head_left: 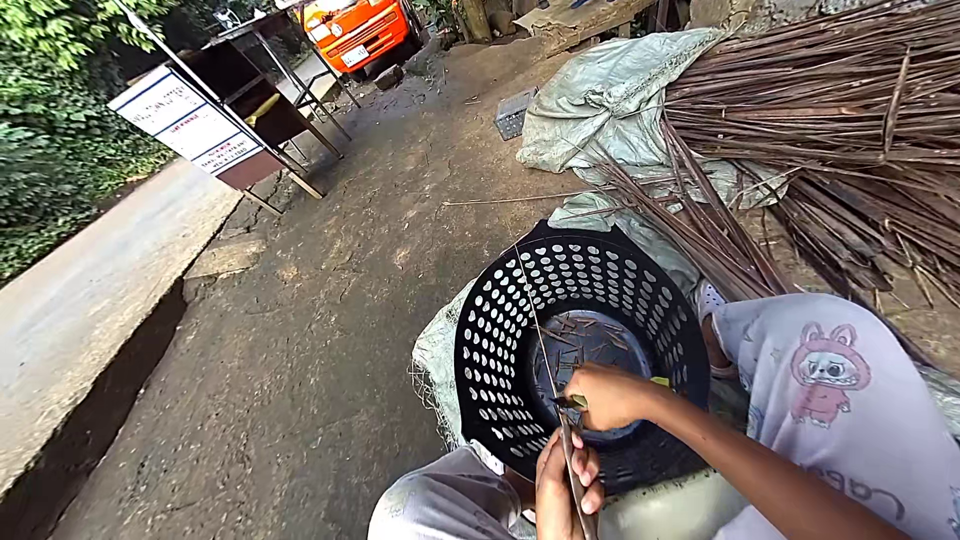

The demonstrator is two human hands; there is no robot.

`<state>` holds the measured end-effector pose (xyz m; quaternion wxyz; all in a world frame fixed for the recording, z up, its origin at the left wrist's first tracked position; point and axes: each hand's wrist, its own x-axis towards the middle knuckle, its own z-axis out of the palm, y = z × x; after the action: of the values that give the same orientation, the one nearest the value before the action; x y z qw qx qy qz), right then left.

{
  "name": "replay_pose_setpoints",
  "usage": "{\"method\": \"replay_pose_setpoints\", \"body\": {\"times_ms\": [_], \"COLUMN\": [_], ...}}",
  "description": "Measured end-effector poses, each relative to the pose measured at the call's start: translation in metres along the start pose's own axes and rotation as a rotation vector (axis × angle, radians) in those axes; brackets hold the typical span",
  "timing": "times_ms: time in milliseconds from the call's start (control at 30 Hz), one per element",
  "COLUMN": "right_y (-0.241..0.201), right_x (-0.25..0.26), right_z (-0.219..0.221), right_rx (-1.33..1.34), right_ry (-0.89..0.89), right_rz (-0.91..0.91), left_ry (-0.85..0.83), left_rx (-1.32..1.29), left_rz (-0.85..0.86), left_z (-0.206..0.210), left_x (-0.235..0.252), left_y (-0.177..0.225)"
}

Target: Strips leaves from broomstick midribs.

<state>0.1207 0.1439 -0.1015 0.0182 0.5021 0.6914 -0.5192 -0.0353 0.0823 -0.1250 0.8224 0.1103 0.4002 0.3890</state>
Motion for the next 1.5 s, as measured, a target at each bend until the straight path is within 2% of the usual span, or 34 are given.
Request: {"method": "replay_pose_setpoints", "body": {"times_ms": [133, 267, 333, 467, 567, 700, 800, 867, 900, 967, 1033, 1100, 1200, 1333, 1400, 1500], "right_y": [-0.008, 0.009, 0.009, -0.012, -0.023, -0.030, -0.017, -0.008, -0.010, -0.011, -0.001, 0.010, 0.011, 0.015, 0.015, 0.014], "right_x": [0.009, 0.026, 0.020, 0.006, 0.001, 0.011, 0.017, 0.014, 0.009, 0.000, 0.000, -0.001, -0.008, -0.010, -0.008, -0.006], "right_z": [0.005, -0.016, -0.021, -0.006, -0.005, 0.001, -0.006, -0.020, -0.022, -0.017, -0.008, -0.001, -0.002, 0.004, 0.011, 0.017], "right_rx": [-0.002, 0.155, 0.167, -0.001, -0.091, -0.060, 0.131, 0.159, 0.146, 0.148, 0.283, 0.454, 0.613, 0.581, 0.601, 0.778], "right_ry": [0.119, 0.376, 0.328, -0.010, -0.049, 0.102, 0.410, 0.487, 0.455, 0.355, 0.234, 0.175, 0.117, 0.071, 0.060, 0.097], "right_rz": [0.099, 0.210, 0.129, -0.126, -0.061, 0.073, 0.256, 0.307, 0.259, 0.041, -0.146, -0.214, -0.184, -0.187, -0.172, -0.142], "left_ry": [-0.148, -0.159, -0.183, -0.267, -0.252, -0.200, -0.177, -0.149, -0.136, -0.130, -0.129, -0.110, -0.108, -0.111, -0.082, 0.010], "left_rx": [-0.366, -0.394, -0.413, -0.431, -0.413, -0.421, -0.350, -0.324, -0.325, -0.329, -0.316, -0.288, -0.241, -0.188, -0.058, 0.193], "left_rz": [-0.124, -0.143, -0.153, -0.215, -0.227, -0.173, -0.172, -0.165, -0.163, -0.168, -0.165, -0.167, -0.161, -0.143, -0.093, -0.001], "left_z": [-0.008, -0.010, -0.016, -0.017, -0.017, -0.018, -0.019, -0.025, -0.026, -0.020, -0.014, -0.012, -0.011, -0.008, -0.003, 0.003], "left_x": [0.006, 0.000, -0.001, 0.004, 0.003, 0.006, -0.002, -0.007, -0.007, -0.005, -0.003, -0.004, -0.004, -0.003, -0.003, -0.005], "left_y": [0.003, 0.002, 0.009, 0.018, 0.017, 0.021, 0.021, 0.019, 0.020, 0.021, 0.020, 0.017, 0.013, 0.013, 0.010, 0.007]}}
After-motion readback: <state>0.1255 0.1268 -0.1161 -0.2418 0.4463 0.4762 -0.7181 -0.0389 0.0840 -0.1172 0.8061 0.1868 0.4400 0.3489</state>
